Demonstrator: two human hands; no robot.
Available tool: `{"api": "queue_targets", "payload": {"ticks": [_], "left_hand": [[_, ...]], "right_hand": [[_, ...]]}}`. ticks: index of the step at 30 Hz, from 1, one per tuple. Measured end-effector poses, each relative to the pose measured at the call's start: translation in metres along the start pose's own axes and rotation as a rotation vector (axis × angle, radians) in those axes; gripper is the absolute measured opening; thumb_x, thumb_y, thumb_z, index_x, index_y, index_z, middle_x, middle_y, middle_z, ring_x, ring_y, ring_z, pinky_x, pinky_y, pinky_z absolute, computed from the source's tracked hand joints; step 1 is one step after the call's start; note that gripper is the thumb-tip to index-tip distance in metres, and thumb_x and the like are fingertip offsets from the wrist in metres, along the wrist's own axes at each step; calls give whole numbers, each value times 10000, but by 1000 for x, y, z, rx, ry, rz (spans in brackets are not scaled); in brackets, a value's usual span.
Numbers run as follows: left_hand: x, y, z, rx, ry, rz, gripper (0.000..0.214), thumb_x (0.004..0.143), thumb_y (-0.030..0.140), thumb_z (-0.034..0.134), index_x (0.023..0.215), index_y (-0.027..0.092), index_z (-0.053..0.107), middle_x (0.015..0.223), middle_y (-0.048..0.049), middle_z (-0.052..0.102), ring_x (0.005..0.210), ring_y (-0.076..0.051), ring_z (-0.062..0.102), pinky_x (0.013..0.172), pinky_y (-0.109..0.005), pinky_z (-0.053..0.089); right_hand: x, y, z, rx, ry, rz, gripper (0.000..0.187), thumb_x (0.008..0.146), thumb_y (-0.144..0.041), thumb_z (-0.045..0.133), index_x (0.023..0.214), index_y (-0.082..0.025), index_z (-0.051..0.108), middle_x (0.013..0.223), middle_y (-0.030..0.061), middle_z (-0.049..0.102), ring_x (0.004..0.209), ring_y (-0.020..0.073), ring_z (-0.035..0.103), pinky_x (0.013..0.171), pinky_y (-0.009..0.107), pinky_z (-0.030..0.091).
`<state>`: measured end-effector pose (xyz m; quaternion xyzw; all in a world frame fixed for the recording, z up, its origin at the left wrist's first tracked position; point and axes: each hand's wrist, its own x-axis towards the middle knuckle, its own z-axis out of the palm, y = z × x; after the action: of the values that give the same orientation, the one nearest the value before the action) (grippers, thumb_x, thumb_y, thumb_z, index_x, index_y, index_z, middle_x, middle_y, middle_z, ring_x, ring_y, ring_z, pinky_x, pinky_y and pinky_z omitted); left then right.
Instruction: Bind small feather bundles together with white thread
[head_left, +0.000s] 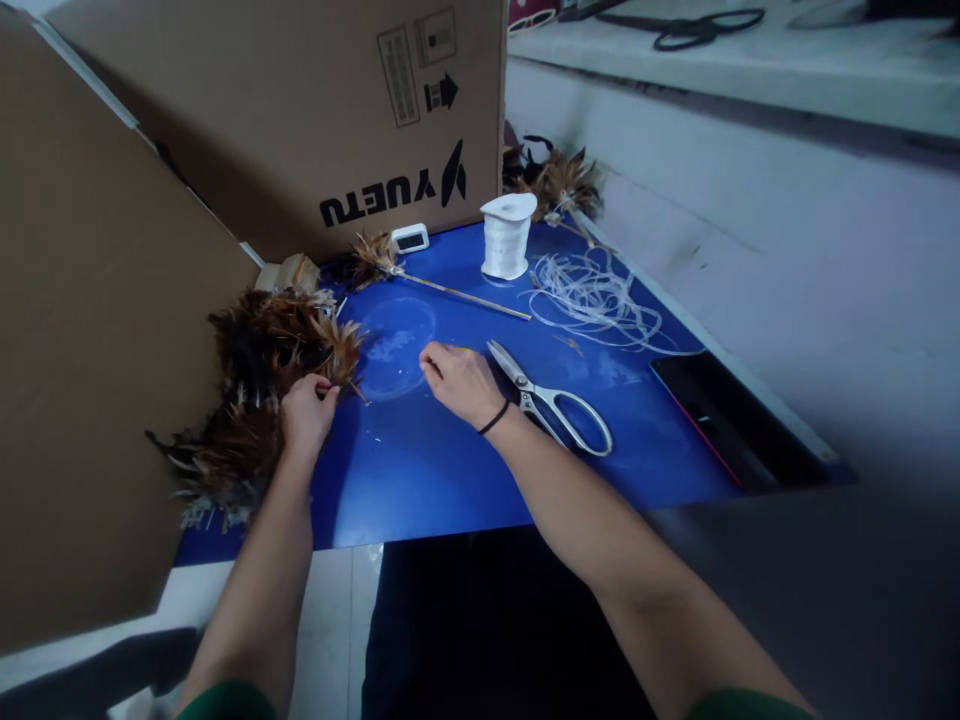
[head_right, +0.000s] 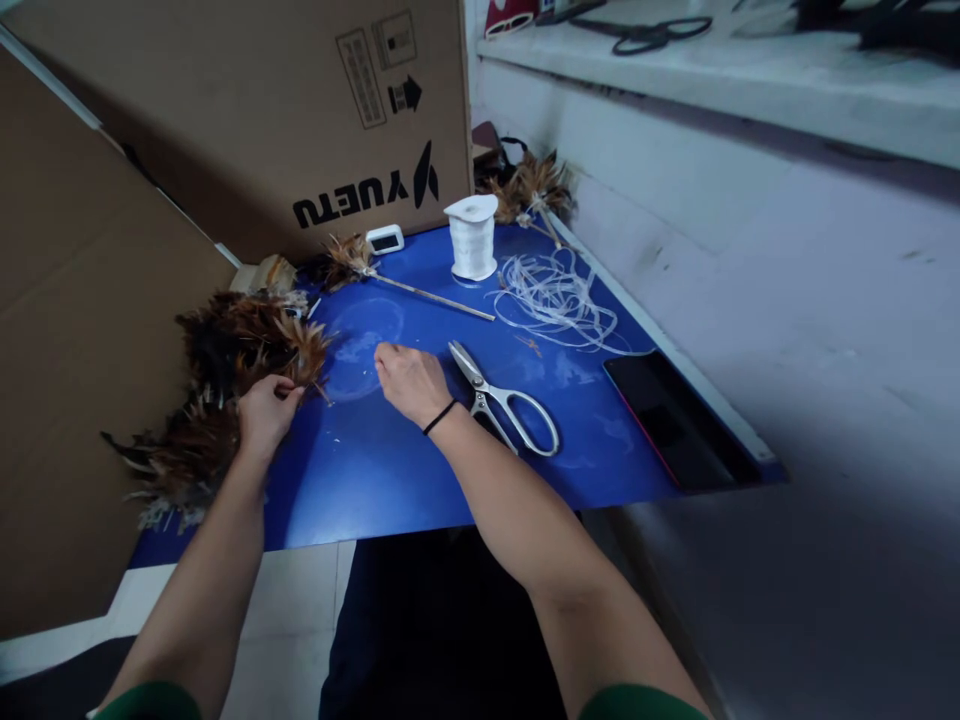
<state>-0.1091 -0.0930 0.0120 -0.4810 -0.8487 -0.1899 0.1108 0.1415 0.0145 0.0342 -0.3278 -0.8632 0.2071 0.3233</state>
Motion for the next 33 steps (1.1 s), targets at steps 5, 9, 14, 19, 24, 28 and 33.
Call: {"api": "queue_targets", "payload": {"ticks": [5, 9, 14, 19, 24, 28, 33], "left_hand": [[-5, 0, 4, 0, -22, 11, 184, 770, 301, 573, 879, 164, 631, 877, -79, 639, 809, -199, 615, 775, -305, 461], [-9, -3, 5, -62, -10, 28, 176, 775, 275, 574, 892, 156, 629, 885, -75, 626, 803, -185, 613, 750, -283, 463], [-11, -6, 9, -85, 7, 30, 183, 786, 261, 560, 920, 163, 638, 906, -72, 625, 784, -184, 610, 718, -276, 459], [-12, -7, 10, -58, -5, 44, 210, 797, 282, 543, 934, 162, 647, 918, -81, 628, 743, -187, 598, 713, -287, 452], [-10, -10, 12, -64, -42, 33, 218, 801, 284, 540, 942, 162, 653, 933, -84, 626, 730, -185, 598, 719, -287, 457], [-10, -11, 13, -63, -70, 14, 234, 796, 290, 542, 965, 173, 654, 931, -81, 623, 726, -186, 599, 723, -292, 465], [-11, -7, 10, -85, -76, -3, 265, 784, 285, 538, 979, 153, 658, 932, -82, 629, 671, -171, 592, 734, -293, 475]], "right_hand": [[-1, -25, 16, 229, -159, -22, 139, 846, -169, 503, 881, -194, 635, 787, 1, 668, 717, 120, 588, 682, 231, 396], [14, -46, 41, 177, -241, -144, 169, 824, -126, 512, 894, -195, 649, 904, 26, 662, 804, 141, 590, 701, 246, 401], [42, -56, 79, -51, -262, -226, 314, 866, -106, 419, 1066, -243, 619, 1086, 50, 602, 841, 175, 593, 653, 277, 410], [58, -55, 108, -131, -263, -250, 317, 917, -171, 377, 1117, -287, 594, 1123, 44, 552, 846, 174, 583, 646, 284, 415], [59, -52, 118, -162, -247, -236, 252, 931, -224, 386, 1025, -257, 617, 1083, 39, 548, 841, 168, 565, 631, 275, 388], [58, -49, 116, -128, -222, -254, 220, 927, -188, 387, 996, -228, 592, 1095, 36, 546, 871, 159, 553, 628, 265, 369], [56, -45, 112, -66, -208, -253, 176, 916, -177, 412, 988, -223, 567, 1052, 23, 562, 875, 157, 544, 648, 263, 367]]}}
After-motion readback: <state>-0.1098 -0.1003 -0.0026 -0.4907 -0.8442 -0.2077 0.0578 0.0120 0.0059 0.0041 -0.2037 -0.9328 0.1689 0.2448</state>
